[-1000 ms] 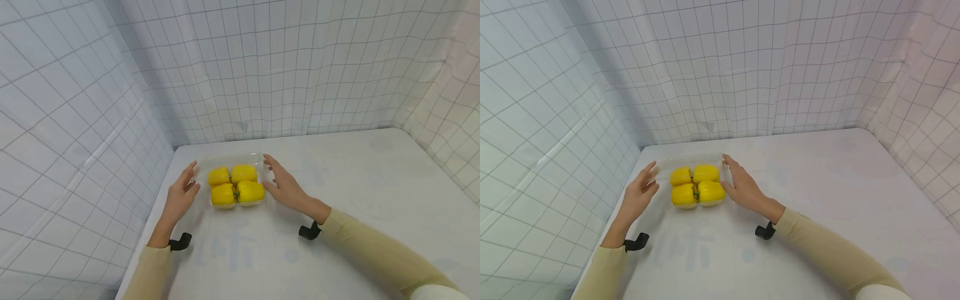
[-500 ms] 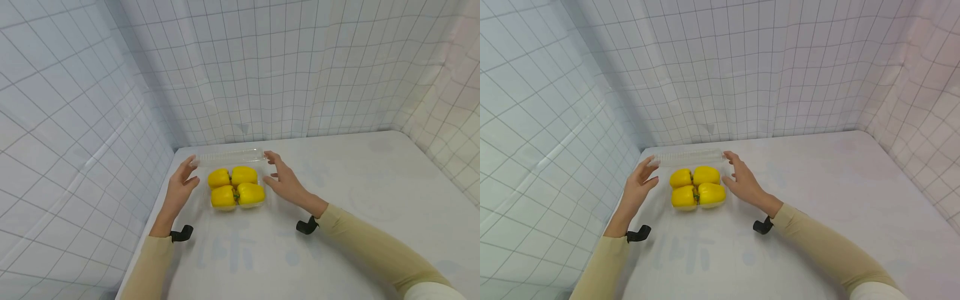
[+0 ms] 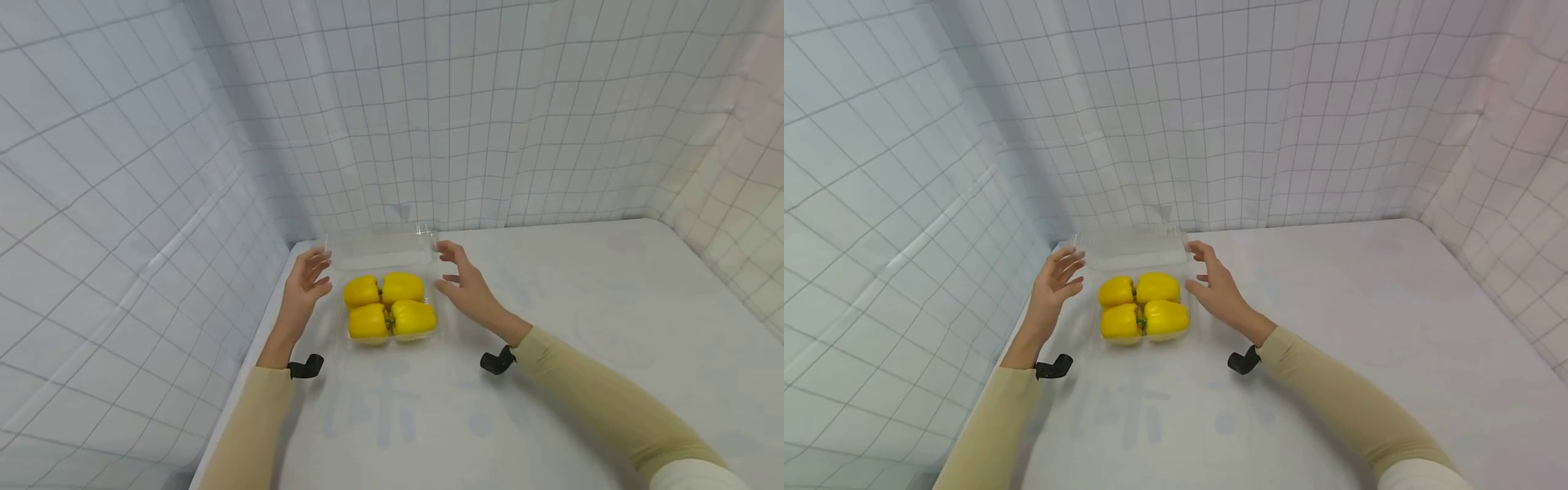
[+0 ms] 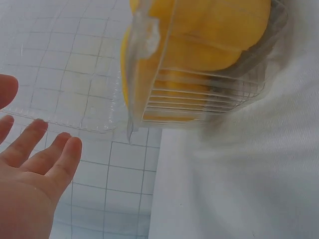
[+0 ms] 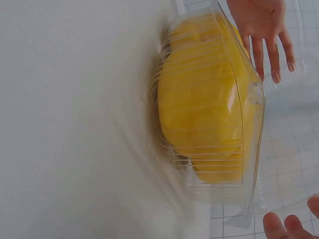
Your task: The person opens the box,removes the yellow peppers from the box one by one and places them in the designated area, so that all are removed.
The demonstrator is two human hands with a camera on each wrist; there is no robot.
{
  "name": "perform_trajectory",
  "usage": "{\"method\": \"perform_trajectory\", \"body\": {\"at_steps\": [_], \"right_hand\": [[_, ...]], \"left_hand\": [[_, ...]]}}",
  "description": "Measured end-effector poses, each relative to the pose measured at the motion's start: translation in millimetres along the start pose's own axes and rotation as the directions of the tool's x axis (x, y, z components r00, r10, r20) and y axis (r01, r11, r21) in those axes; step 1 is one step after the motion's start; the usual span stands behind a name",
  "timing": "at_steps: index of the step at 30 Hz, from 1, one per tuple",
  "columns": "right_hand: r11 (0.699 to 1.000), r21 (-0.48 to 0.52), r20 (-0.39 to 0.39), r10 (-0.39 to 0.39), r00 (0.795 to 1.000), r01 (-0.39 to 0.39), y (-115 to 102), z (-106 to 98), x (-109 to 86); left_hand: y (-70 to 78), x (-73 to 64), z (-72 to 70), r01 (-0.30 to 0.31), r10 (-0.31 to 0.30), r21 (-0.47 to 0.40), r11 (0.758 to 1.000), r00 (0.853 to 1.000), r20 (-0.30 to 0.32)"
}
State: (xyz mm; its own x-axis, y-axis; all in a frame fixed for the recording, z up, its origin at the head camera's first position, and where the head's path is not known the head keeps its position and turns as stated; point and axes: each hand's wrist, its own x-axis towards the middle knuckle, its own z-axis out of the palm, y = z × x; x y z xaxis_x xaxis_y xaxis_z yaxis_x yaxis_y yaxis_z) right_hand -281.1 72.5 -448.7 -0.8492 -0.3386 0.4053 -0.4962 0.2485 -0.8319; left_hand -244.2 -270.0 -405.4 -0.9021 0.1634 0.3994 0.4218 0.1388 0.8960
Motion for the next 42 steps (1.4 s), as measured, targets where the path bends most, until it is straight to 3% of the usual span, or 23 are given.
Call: {"method": "perform_trajectory", "body": {"at_steps": [6,12,16,20,24,31,42], "right_hand": [[0.997,0.075,0.01,-0.008,1.0,0.007,4.9,-1.7,7.2],[0.999,0.037,0.005,0.03,1.0,-0.031,9.9,-4.5,15.0],[0.998,0.005,0.014,0.055,0.998,-0.055,16.0,-4.7,18.2],[0.998,-0.009,0.026,0.067,0.997,-0.066,22.4,-4.9,20.0],[0.998,0.0,0.05,0.067,0.996,-0.067,27.1,-5.6,22.9],[0.993,-0.013,0.095,0.115,0.989,-0.114,32.7,-4.7,28.6],[0.977,-0.069,0.155,0.21,0.965,-0.202,45.5,-0.3,29.2]], "left_hand": [[-5.8,2.3,0.3,0.03,-0.031,-0.059,0.998,0.999,-0.011],[-11.3,9.9,-0.6,0.093,-0.093,-0.035,0.995,0.995,0.02],[-15.1,15.5,-1.9,0.181,-0.181,0.012,0.983,0.982,0.047],[-31.4,22.4,-3.9,0.243,-0.243,0.009,0.97,0.968,0.061],[-49.2,27.5,-7.9,0.268,-0.267,-0.002,0.963,0.961,0.073],[-61.3,32.5,-13.3,0.29,-0.293,0.043,0.956,0.949,0.116],[-81.0,32.4,-15.3,0.385,-0.391,0.068,0.921,0.908,0.154]]}}
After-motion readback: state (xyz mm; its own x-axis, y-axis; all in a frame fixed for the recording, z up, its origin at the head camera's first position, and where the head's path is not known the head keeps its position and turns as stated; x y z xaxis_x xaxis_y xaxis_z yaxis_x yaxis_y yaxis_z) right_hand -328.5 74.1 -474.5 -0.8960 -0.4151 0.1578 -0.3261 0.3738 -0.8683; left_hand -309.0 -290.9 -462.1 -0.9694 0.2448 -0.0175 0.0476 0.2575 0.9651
